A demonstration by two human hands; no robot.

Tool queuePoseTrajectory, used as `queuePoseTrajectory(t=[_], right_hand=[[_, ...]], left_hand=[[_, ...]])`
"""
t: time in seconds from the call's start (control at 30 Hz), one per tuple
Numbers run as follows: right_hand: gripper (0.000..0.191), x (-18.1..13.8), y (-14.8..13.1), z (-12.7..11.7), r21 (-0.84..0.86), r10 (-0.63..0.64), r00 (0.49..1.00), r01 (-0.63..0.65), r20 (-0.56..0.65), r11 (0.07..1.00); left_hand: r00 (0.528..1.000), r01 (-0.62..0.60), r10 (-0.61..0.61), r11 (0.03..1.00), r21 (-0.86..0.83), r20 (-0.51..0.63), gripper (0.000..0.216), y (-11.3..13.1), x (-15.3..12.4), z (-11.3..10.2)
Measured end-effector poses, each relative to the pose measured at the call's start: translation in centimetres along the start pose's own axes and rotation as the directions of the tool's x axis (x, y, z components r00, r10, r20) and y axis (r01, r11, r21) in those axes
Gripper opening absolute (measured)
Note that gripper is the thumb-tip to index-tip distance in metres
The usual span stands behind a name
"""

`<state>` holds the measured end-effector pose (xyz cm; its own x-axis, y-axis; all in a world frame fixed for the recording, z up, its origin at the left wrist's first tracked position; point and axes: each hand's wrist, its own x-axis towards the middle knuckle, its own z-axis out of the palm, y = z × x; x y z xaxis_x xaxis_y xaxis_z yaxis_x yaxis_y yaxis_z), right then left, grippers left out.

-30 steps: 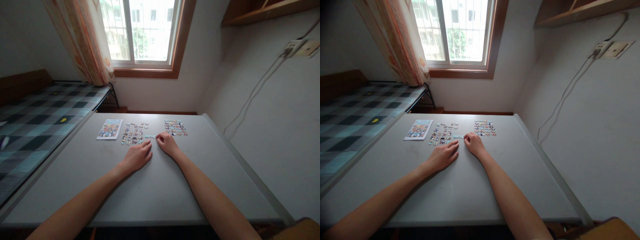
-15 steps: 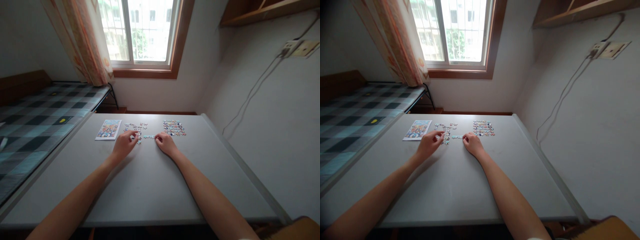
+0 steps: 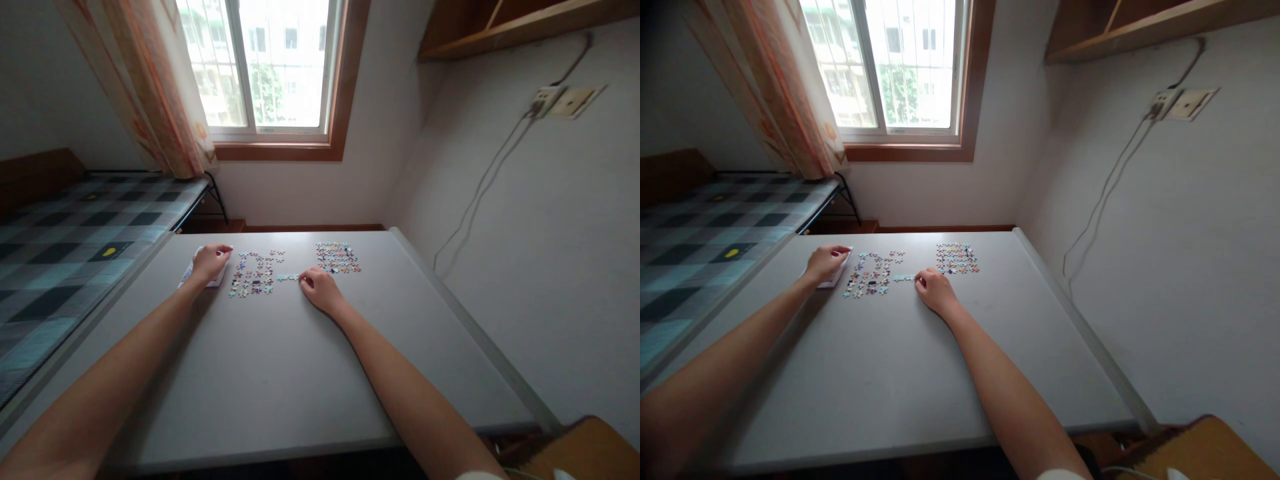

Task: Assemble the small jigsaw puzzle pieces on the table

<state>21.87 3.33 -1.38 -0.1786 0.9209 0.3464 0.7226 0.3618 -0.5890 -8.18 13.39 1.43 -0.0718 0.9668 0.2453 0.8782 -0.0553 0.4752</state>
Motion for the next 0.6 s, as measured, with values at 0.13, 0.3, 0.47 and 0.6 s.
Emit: queuePoseTrajectory(t=[0.13, 0.3, 0.47, 0.6], right_hand=[[0.018, 0.0, -0.1, 0.0, -0.007, 0.01, 1.0, -0.01, 0.006, 1.0], [0.018, 0.0, -0.3, -0.1, -0.007, 0.013, 1.0, -0.013, 0.014, 1.0], [0.018, 0.0, -0.3, -0.2, -0.009, 0.011, 1.0, -0.011, 0.013, 1.0], [0.017, -0.1, -0.4, -0.3, -0.013, 0.01, 1.0, -0.01, 0.013, 1.0]], left_hand=[[1.0, 0.018, -0.02, 0.986, 0.167, 0.005, 0.035, -1.6, 0.7, 0.6], [0.998, 0.05, -0.054, 0.989, 0.138, 0.025, 0.041, -1.9, 1.1, 1.1], [0.999, -0.018, 0.012, 0.985, 0.172, 0.037, 0.036, -0.6, 1.5, 1.2], [0.993, -0.056, 0.038, 0.986, 0.159, 0.111, 0.031, 0.7, 1.8, 0.9]])
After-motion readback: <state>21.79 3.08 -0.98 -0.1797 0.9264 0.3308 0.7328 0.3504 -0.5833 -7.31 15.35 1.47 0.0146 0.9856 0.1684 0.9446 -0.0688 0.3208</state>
